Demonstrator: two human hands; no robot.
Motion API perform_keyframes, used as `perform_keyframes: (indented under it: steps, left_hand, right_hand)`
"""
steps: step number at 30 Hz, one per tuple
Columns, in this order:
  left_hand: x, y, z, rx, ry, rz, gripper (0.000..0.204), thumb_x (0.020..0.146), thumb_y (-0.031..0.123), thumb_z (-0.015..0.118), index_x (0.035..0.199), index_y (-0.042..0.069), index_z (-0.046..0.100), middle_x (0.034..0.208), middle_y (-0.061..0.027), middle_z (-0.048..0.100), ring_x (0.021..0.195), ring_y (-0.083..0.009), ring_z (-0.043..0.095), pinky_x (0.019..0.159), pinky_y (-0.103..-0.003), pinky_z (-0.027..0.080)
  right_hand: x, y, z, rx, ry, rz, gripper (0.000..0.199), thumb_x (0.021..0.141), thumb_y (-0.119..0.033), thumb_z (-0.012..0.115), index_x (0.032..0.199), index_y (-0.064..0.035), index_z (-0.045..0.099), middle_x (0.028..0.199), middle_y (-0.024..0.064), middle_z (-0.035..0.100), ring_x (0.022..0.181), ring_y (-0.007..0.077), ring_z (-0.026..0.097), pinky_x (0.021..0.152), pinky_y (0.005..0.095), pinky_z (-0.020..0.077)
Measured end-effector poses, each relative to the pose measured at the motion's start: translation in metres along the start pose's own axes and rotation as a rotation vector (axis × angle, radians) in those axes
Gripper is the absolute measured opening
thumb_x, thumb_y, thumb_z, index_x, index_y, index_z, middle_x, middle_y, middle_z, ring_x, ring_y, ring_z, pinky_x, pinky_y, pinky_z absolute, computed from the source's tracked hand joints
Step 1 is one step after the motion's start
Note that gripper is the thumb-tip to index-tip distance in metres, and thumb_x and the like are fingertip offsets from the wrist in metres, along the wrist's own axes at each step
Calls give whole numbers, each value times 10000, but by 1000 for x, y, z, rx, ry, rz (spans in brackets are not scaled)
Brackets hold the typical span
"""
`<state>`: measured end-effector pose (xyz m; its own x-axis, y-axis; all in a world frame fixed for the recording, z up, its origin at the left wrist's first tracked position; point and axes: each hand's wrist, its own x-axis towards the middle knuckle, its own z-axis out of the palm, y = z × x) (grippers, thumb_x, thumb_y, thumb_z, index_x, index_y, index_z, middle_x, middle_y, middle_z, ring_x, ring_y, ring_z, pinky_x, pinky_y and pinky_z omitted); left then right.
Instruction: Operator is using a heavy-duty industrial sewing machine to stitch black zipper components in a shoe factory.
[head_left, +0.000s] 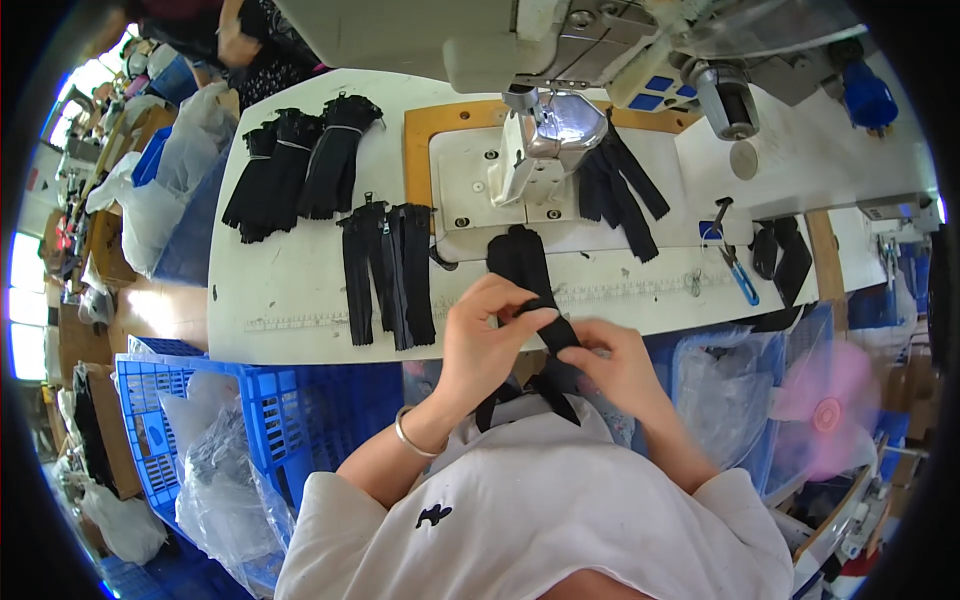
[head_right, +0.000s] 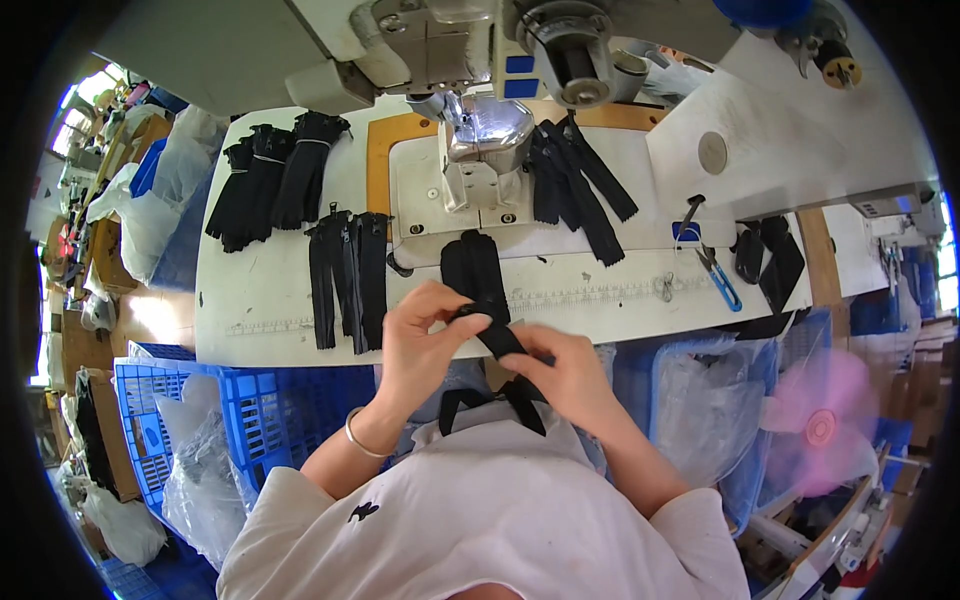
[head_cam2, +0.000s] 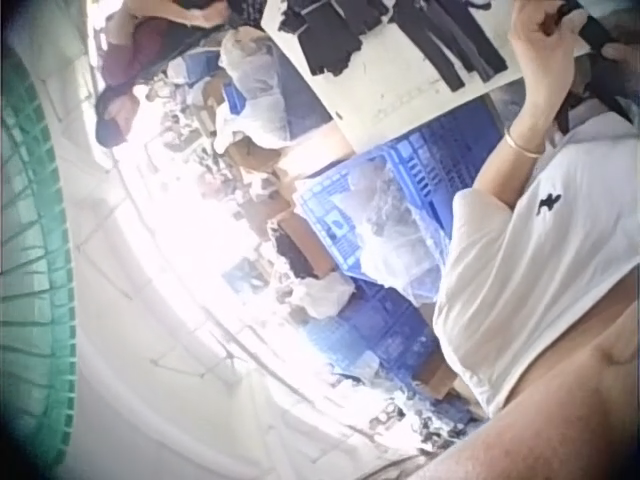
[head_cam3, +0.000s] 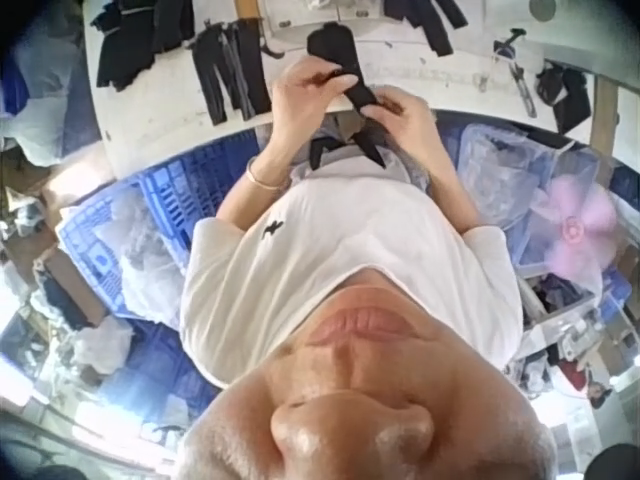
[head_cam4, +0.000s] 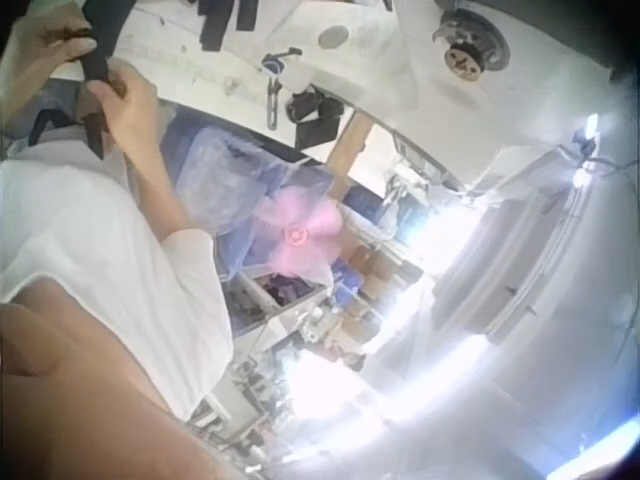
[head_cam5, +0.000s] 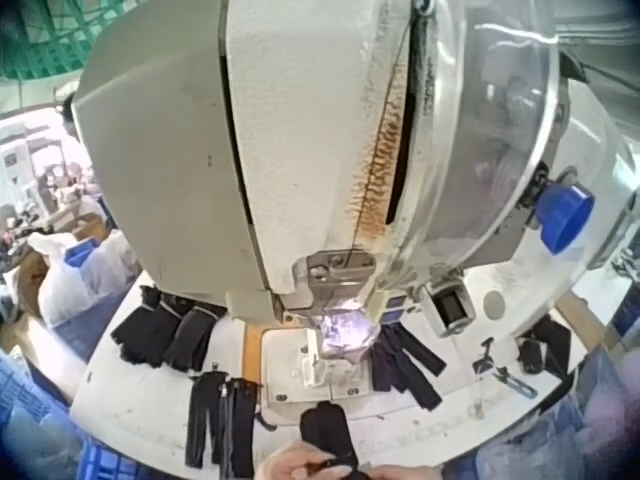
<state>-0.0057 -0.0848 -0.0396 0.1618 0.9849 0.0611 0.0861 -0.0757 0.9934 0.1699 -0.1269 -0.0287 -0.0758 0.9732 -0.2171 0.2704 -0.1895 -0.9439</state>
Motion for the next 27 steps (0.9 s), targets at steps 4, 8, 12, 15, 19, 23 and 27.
perform_keyframes:
  steps: [4, 8, 12, 15, 19, 23, 27]
  left_hand:
    - [15, -10, 3, 393, 86, 388, 225, 814, 134, 670, 988, -8, 647, 850, -121, 574, 852, -315, 552, 764, -378, 444]
    - [30, -30, -11, 843, 163, 249, 276, 797, 88, 669, 1058, 11, 621, 1022, -116, 548, 981, -302, 510, 865, -388, 392]
    - [30, -32, -12, 805, 186, 242, 284, 789, 91, 674, 1061, 23, 623, 985, -111, 551, 966, -315, 509, 869, -397, 387]
    - [34, -27, -13, 793, 221, 282, 250, 780, 53, 684, 1023, 14, 640, 911, -88, 606, 892, -254, 564, 825, -358, 425]
    - [34, -4, -18, -179, 105, -105, 120, 838, 5, 660, 954, -25, 661, 794, -33, 654, 682, -88, 594, 636, -208, 473]
    - [30, 9, -21, -377, 26, -187, 137, 863, 26, 640, 978, -47, 657, 829, -56, 665, 719, -86, 604, 644, -215, 504]
    - [21, 19, -16, -344, 75, -170, 158, 855, 15, 647, 1001, -46, 657, 853, -66, 672, 723, -87, 605, 646, -216, 510]
  right_hand:
    - [22, -2, 1, 117, 66, -20, 108, 842, -64, 660, 858, 37, 625, 673, 2, 604, 630, 28, 507, 559, 201, 402]
    - [36, 1, 6, 123, 188, -119, 141, 848, -92, 676, 830, 39, 628, 681, 2, 591, 598, 31, 487, 539, 197, 386]
    - [38, -4, 10, 123, 199, -126, 149, 836, -105, 695, 833, 33, 639, 716, 12, 612, 632, 43, 516, 581, 211, 421]
    - [40, -3, 10, 46, 192, -67, 144, 818, -94, 703, 842, 37, 647, 805, 37, 653, 670, 58, 556, 636, 219, 457]
    - [42, -16, 13, 117, 141, -280, 142, 813, -62, 692, 886, 55, 658, 968, 82, 663, 719, 77, 577, 651, 214, 467]
    - [47, -20, 15, 177, 123, -210, 119, 827, -48, 680, 893, 50, 661, 907, 67, 668, 719, 64, 580, 622, 203, 463]
    - [43, -27, 15, 189, 99, -59, 125, 837, -75, 690, 901, 30, 668, 746, 26, 649, 653, 47, 563, 577, 197, 450]
